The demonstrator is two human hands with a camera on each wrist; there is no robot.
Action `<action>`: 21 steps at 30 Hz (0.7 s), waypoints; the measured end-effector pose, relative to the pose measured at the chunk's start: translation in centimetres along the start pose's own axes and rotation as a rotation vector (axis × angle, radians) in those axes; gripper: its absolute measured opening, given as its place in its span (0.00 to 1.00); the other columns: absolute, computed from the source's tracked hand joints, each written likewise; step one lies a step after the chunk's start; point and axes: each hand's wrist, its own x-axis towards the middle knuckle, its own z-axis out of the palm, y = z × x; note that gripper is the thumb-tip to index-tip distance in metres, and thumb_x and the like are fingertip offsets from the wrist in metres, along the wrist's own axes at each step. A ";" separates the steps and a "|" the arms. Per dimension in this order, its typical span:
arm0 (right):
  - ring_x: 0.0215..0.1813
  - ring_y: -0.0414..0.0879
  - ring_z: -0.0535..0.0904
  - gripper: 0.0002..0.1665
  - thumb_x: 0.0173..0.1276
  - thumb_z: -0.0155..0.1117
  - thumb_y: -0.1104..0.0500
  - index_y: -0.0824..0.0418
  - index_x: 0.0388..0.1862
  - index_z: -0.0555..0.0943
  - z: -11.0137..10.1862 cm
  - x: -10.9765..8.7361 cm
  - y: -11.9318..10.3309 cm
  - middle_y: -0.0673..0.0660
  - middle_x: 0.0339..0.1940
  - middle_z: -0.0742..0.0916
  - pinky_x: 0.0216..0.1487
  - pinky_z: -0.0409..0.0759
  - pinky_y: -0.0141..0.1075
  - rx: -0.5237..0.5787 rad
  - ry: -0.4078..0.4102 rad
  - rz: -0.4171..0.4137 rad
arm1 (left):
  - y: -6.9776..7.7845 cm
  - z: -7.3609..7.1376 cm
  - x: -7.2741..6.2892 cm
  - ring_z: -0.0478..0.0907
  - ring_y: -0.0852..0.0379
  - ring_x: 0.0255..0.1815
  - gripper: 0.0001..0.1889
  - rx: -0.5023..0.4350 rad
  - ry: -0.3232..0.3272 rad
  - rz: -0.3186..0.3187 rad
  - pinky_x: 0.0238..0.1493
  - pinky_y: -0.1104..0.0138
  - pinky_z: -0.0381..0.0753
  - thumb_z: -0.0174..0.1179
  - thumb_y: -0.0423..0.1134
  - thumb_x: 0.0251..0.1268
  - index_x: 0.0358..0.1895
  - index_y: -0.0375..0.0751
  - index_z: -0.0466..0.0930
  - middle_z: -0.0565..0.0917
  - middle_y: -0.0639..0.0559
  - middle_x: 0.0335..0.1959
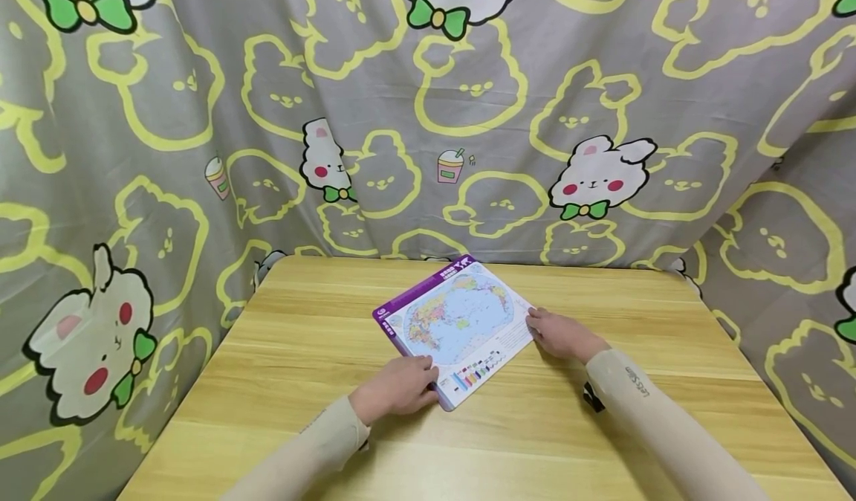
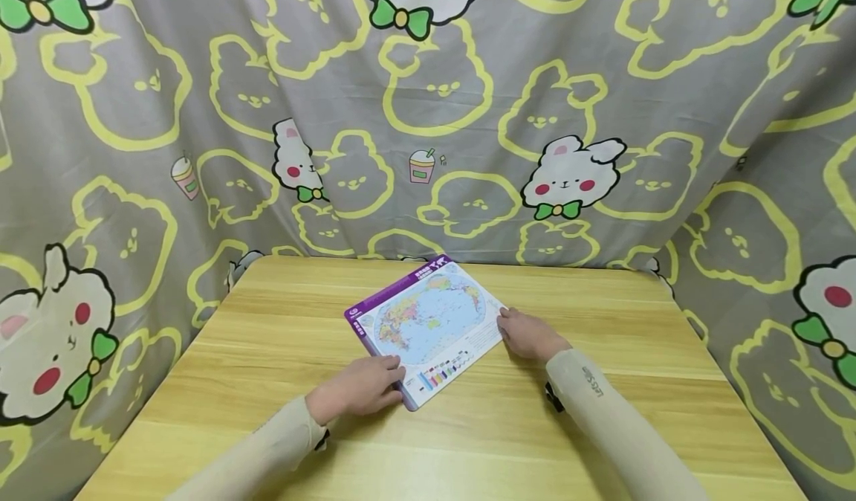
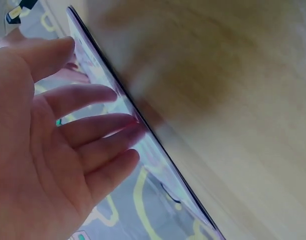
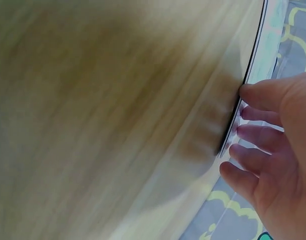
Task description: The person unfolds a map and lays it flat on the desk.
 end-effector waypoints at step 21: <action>0.65 0.64 0.67 0.24 0.71 0.53 0.60 0.72 0.62 0.72 -0.3 -1.8 -7.2 0.71 0.63 0.73 0.62 0.69 0.52 -0.008 0.028 -0.157 | -7.7 -0.2 1.6 0.54 0.37 0.71 0.30 -0.092 -0.040 -0.227 0.70 0.52 0.56 0.45 0.47 0.74 0.68 0.27 0.60 0.57 0.29 0.70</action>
